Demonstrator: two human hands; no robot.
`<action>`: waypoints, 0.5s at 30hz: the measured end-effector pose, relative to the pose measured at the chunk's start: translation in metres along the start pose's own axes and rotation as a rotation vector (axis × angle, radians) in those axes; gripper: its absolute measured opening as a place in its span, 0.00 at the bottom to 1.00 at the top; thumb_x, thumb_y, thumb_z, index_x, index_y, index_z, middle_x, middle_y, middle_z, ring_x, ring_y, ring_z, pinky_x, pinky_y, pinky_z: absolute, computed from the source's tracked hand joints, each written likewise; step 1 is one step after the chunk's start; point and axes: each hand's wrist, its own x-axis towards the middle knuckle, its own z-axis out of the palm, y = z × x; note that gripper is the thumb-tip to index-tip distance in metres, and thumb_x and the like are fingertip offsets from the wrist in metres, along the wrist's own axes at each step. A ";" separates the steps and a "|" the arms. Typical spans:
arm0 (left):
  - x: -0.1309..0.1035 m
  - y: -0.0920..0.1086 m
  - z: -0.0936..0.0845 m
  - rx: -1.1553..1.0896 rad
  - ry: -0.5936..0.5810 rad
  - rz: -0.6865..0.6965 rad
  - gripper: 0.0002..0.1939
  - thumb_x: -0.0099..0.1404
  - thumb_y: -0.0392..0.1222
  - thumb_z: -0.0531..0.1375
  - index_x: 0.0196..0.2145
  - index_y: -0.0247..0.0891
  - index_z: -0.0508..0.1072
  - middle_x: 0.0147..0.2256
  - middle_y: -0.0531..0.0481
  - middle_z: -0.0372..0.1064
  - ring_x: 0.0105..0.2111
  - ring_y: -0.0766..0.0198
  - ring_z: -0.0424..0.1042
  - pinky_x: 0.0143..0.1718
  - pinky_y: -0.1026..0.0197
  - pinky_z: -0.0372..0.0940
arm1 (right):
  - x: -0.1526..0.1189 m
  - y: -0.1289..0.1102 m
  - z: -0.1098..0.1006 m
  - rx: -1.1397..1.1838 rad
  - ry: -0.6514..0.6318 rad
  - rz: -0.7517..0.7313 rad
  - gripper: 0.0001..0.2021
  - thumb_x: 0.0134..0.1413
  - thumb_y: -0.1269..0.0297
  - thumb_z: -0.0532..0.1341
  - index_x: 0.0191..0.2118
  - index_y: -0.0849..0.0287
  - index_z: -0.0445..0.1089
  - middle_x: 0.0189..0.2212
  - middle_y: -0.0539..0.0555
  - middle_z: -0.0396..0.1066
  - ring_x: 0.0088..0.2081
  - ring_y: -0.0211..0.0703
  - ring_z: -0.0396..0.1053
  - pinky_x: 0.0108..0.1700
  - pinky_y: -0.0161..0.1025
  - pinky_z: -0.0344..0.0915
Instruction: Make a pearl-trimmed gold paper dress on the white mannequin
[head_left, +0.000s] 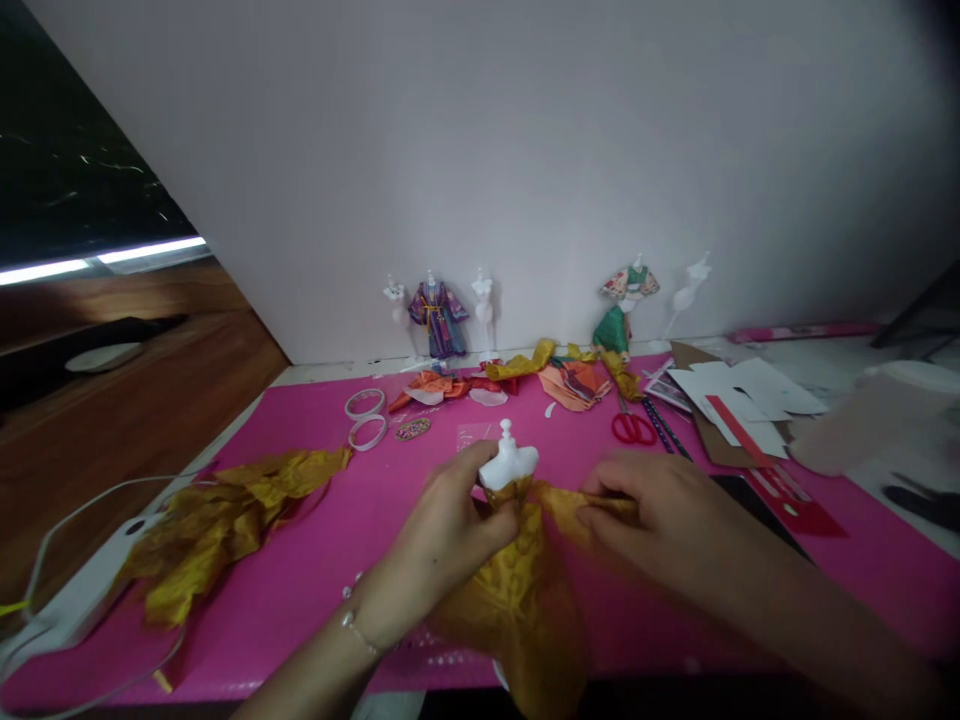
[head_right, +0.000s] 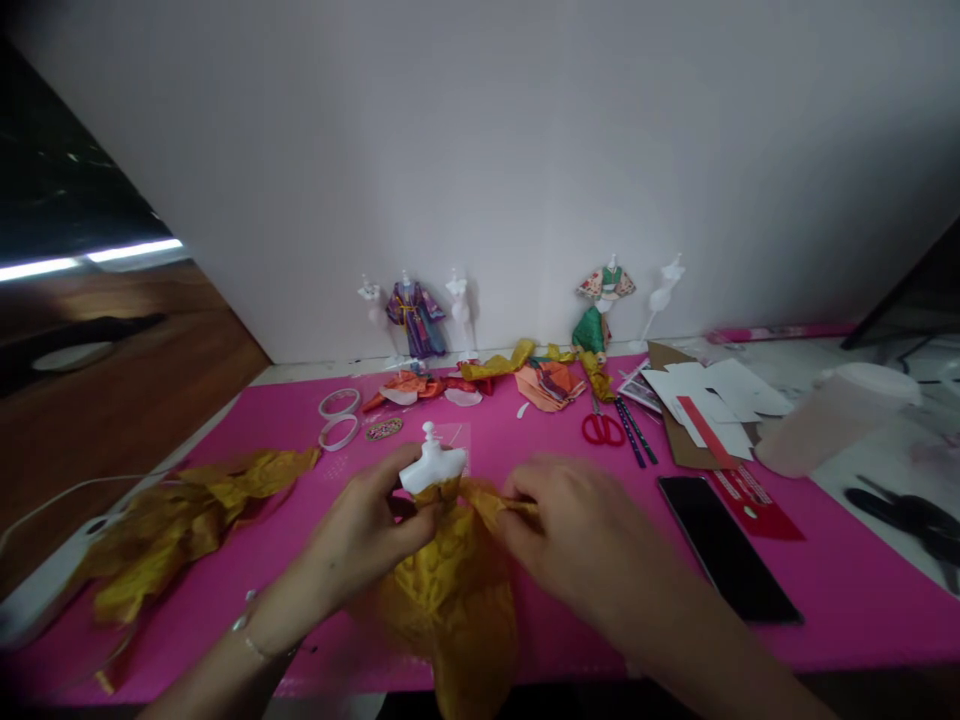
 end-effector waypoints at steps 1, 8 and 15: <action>0.001 0.000 0.000 0.005 0.003 -0.004 0.11 0.55 0.33 0.56 0.38 0.37 0.69 0.30 0.53 0.68 0.28 0.64 0.68 0.28 0.64 0.64 | 0.000 0.000 0.000 0.022 -0.012 0.025 0.11 0.55 0.65 0.56 0.22 0.56 0.64 0.20 0.48 0.66 0.22 0.39 0.62 0.25 0.38 0.48; 0.003 -0.001 0.002 0.027 0.034 -0.013 0.11 0.54 0.32 0.57 0.38 0.37 0.69 0.30 0.53 0.68 0.29 0.65 0.68 0.28 0.66 0.64 | -0.002 -0.005 0.002 0.150 -0.064 0.072 0.13 0.57 0.64 0.54 0.22 0.55 0.62 0.18 0.46 0.65 0.21 0.37 0.60 0.22 0.36 0.49; 0.005 0.003 0.002 0.039 0.088 0.032 0.11 0.54 0.32 0.57 0.37 0.37 0.70 0.31 0.53 0.71 0.30 0.65 0.69 0.28 0.66 0.64 | -0.005 -0.011 0.011 0.117 0.048 0.047 0.11 0.52 0.68 0.58 0.20 0.55 0.62 0.17 0.46 0.62 0.20 0.37 0.57 0.21 0.35 0.47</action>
